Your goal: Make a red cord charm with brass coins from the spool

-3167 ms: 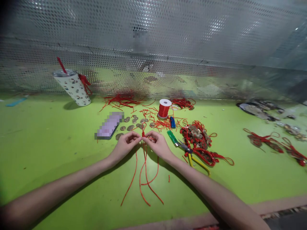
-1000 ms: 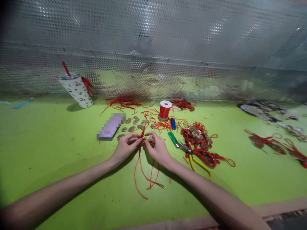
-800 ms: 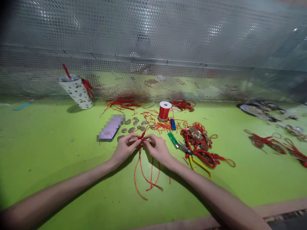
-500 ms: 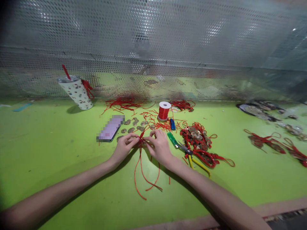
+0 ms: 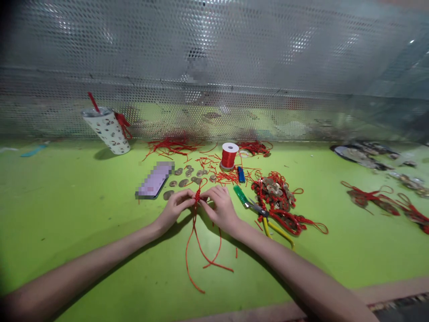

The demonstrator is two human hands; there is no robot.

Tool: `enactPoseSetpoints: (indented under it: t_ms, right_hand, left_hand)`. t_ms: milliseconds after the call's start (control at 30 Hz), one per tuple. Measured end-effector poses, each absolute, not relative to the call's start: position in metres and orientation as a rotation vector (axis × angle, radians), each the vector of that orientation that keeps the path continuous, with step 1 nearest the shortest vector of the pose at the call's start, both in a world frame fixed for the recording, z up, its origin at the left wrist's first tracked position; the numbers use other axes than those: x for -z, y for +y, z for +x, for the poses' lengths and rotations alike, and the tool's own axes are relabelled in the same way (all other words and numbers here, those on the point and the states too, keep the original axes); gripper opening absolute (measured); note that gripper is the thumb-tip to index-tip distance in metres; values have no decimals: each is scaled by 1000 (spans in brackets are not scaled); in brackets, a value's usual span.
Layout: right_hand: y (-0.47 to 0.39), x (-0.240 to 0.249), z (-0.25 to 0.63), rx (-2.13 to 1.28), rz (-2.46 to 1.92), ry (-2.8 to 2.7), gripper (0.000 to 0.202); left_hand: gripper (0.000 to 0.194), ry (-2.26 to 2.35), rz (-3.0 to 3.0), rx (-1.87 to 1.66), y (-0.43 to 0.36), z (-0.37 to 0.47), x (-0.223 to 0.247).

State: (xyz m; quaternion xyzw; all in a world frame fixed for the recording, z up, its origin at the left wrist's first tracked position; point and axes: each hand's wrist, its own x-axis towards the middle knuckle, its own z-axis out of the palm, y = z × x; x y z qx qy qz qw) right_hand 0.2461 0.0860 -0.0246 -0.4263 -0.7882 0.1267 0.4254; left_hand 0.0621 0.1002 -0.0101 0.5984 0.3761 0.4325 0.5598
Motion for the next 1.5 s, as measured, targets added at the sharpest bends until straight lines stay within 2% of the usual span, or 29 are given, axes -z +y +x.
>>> enactPoseSetpoints:
  t_ms: [200,500,1067,1233,1500]
  right_hand:
    - [85,21,243,-395,-1094,-1892,11]
    - [85,16,239,-879,-1109,-1752,14]
    - [86,27,234,-1008,-1142,-1613,20]
    - [86,25,233,-1039,-1173,-1613,21]
    - [87,23,235,-1104,-1115,-1621,20]
  left_hand:
    - [14,964,1437,-1075,101,62,12]
    - [15,1054,1478,-1134,101,64,15]
    - [13,1147,1697,-1156,98,64,21]
    - [24,1218,1899,-1313,97,64,22]
    - [33,1180,1972,-1289,94,62,22]
